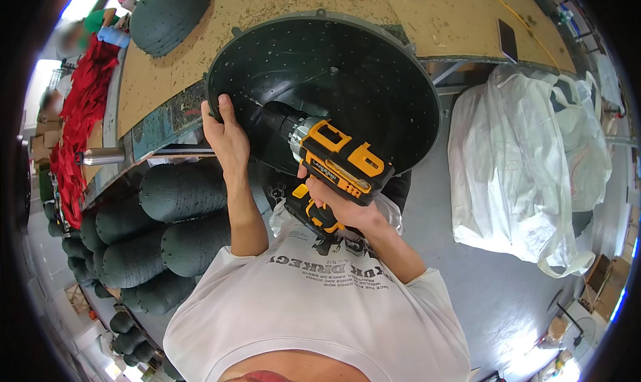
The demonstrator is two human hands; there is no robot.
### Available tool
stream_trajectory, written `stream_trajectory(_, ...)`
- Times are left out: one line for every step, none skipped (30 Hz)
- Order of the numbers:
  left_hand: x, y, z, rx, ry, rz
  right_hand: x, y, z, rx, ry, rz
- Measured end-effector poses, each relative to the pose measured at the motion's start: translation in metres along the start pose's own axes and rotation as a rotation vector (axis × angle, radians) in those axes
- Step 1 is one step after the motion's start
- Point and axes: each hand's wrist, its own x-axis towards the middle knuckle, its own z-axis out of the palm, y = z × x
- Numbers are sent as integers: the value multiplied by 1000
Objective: Drilling multiple small holes into green foam hemispherical shells using a power drill.
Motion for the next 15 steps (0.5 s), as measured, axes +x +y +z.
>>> stream_trajectory(-1,1,2,-2,-7,-2,1,-2,1,7,9,7)
stream_trajectory(-1,4,3,-2,-20,-19,2,-3,1,14,17,15)
stream_trajectory(-2,5,4,-2,-34,-36,2,-1,-1,11,23,15)
stream_trajectory(-2,6,5,-2,-36,-39,1,1,-2,-15,24,12)
stream_trajectory(-2,6,5,-12,-35,-34,0,3,-3,-42,24,9)
stream_trajectory(-2,6,6,-21,-34,-28,0,2,-2,-43,26,11)
stream_trajectory(-2,6,6,-22,-36,-30,0,0,-1,-36,44,25)
stream_trajectory(-2,5,6,-14,-41,-42,0,-1,0,-30,62,38)
stream_trajectory(-2,4,6,-5,-46,-54,1,0,-2,-31,64,39)
stream_trajectory(-2,4,6,-6,-48,-55,1,2,-5,-46,52,56)
stream_trajectory(-3,4,7,-6,-47,-55,1,3,-8,-61,39,72)
stream_trajectory(-4,4,8,-6,-46,-54,1,1,-6,-62,41,73)
stream_trajectory(-3,4,8,-5,-44,-54,2,-2,-3,-31,65,82)
stream_trajectory(-3,4,8,-15,-39,-43,3,-4,-1,-1,88,90)
stream_trajectory(-3,4,8,-24,-33,-32,3,-4,0,0,86,92)
